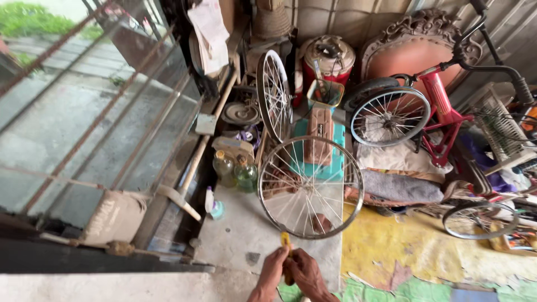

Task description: The person uses a yellow-handled screwdriver to repeatedly tap and adjust the spokes of a bicycle wheel resting on a workbench. The person holds the wheel steady with one hand while striking the spokes with the tool in the other hand.

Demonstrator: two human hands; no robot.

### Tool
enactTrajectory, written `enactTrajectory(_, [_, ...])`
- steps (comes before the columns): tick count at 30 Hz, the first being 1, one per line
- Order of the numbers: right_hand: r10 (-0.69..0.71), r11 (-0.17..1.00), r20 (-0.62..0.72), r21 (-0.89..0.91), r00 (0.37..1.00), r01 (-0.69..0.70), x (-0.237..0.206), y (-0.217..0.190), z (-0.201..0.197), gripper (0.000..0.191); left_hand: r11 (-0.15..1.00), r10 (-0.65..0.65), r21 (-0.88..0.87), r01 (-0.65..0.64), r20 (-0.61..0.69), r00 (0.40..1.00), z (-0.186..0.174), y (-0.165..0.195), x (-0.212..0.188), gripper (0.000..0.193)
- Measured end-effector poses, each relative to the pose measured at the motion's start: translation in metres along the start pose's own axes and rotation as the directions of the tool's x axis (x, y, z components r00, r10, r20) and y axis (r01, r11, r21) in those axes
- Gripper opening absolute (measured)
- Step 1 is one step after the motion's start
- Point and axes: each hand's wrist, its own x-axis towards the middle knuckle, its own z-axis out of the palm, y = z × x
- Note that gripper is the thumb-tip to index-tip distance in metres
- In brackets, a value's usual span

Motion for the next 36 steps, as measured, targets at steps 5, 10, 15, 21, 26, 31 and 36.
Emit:
enactTrajectory(5, [0.073, 0.997, -0.249, 0.057, 0.966, -0.061, 0.049, -0.008, -0.058, 0.031, 0.976, -0.123, 0.174, 0.128, -0.042, 0.992, 0.006, 0.01, 0.012, 0.053])
enactTrajectory(10, [-0.284, 0.836, -0.612, -0.535, 0.738, -0.122, 0.13, -0.071, -0.149, 0.043, 0.981, -0.066, 0.178, 0.072, -0.037, 0.997, 0.006, 0.035, 0.027, 0.056])
enactTrajectory(15, [-0.516, 0.674, -0.544, -0.735, 0.661, -0.078, 0.179, -0.122, -0.198, 0.054, 0.966, -0.024, 0.255, 0.038, -0.058, 0.998, 0.006, 0.04, 0.038, 0.053])
enactTrajectory(21, [-0.3, 0.655, -0.504, -0.726, 0.81, -0.208, 0.203, -0.144, -0.211, 0.044, 0.943, 0.029, 0.331, -0.038, 0.033, 0.999, -0.006, 0.05, 0.055, 0.049])
enactTrajectory(26, [-0.276, 0.612, -0.479, -0.756, 0.833, -0.232, 0.211, -0.146, -0.22, 0.038, 0.925, 0.058, 0.372, -0.077, 0.063, 0.996, -0.008, 0.061, 0.068, 0.045])
enactTrajectory(31, [-0.438, 0.635, -0.436, -0.769, 0.786, -0.072, 0.217, -0.148, -0.22, 0.05, 0.919, 0.001, 0.393, -0.017, 0.041, 0.999, -0.012, 0.073, 0.076, 0.044])
enactTrajectory(36, [-0.202, 0.791, -0.407, -0.604, 0.891, -0.097, 0.21, -0.143, -0.227, 0.038, 0.926, 0.018, 0.377, -0.036, 0.051, 0.999, -0.015, 0.072, 0.075, 0.043])
